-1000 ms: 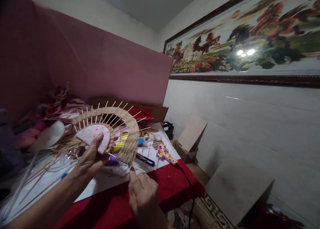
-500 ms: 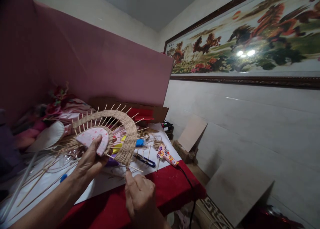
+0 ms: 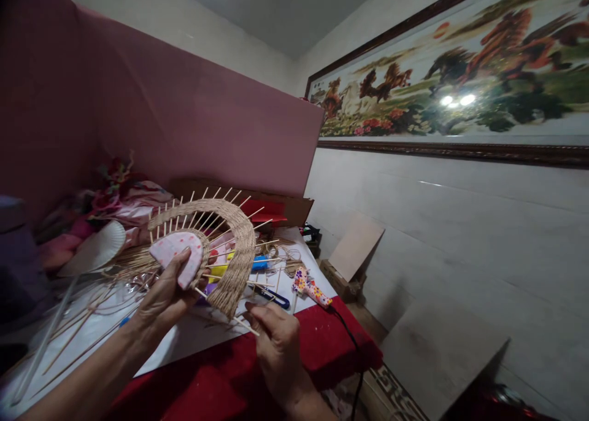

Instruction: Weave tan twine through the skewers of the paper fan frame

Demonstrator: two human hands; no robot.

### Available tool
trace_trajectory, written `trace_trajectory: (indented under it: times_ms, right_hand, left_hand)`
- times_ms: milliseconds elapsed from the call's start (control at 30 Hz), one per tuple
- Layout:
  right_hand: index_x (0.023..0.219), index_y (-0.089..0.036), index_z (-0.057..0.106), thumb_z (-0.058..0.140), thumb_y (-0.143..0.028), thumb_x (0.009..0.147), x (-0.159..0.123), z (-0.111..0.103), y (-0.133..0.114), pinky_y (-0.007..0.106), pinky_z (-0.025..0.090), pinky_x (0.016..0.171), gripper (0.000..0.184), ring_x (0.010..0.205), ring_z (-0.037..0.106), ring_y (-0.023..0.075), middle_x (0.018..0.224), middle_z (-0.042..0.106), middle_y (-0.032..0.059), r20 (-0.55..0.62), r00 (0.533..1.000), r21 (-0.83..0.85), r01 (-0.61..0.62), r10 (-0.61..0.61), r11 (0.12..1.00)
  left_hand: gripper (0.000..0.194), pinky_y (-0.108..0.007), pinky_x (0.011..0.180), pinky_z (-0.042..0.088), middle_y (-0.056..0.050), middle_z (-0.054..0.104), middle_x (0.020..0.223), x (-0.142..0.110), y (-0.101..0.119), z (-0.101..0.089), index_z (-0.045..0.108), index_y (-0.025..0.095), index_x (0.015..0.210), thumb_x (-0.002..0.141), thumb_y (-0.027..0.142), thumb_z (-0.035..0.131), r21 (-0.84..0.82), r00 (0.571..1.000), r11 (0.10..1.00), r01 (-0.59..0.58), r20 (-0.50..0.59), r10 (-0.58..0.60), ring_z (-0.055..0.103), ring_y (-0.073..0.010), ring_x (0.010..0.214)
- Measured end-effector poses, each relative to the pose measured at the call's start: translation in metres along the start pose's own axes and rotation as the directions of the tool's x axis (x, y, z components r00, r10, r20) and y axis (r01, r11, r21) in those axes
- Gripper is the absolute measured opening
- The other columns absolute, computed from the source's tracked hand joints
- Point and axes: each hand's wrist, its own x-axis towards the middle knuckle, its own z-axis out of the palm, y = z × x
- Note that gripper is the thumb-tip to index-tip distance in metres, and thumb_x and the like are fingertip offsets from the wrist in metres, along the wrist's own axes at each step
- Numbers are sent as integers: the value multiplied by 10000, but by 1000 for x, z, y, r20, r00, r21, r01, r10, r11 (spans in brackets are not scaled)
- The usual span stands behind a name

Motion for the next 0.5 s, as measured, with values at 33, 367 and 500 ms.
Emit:
trace_trajectory:
  times_ms: [33,367,500]
  right_hand:
    - [827,-172,666,568,-121,817,3,-2,0,199,476,556,111,626,619,126,720,663,41,-16,1000,2,-2,2,1000]
    - [798,-166,635,642,-133,769,13,-36,-5,236,439,586,44,559,571,119,641,644,15,-52,974,-341,190,-220,921]
    - [784,-182,636,622,-150,789,24,-46,-5,234,446,595,35,597,590,124,667,654,12,-59,984,-340,138,-167,930]
  left_hand:
    - [57,-212,417,510,-13,675,628,-1,1,0,597,133,799,789,115,544,8,1000,1000,4,6,-4,613,-121,478]
    - [78,-227,340,475,-32,662,630,6,-4,-13,607,116,834,766,139,576,181,998,983,5,-66,7,594,-141,446]
    - [76,-240,396,514,-32,669,665,7,-6,-14,609,118,816,741,126,598,188,998,982,-12,-63,24,607,-138,479]
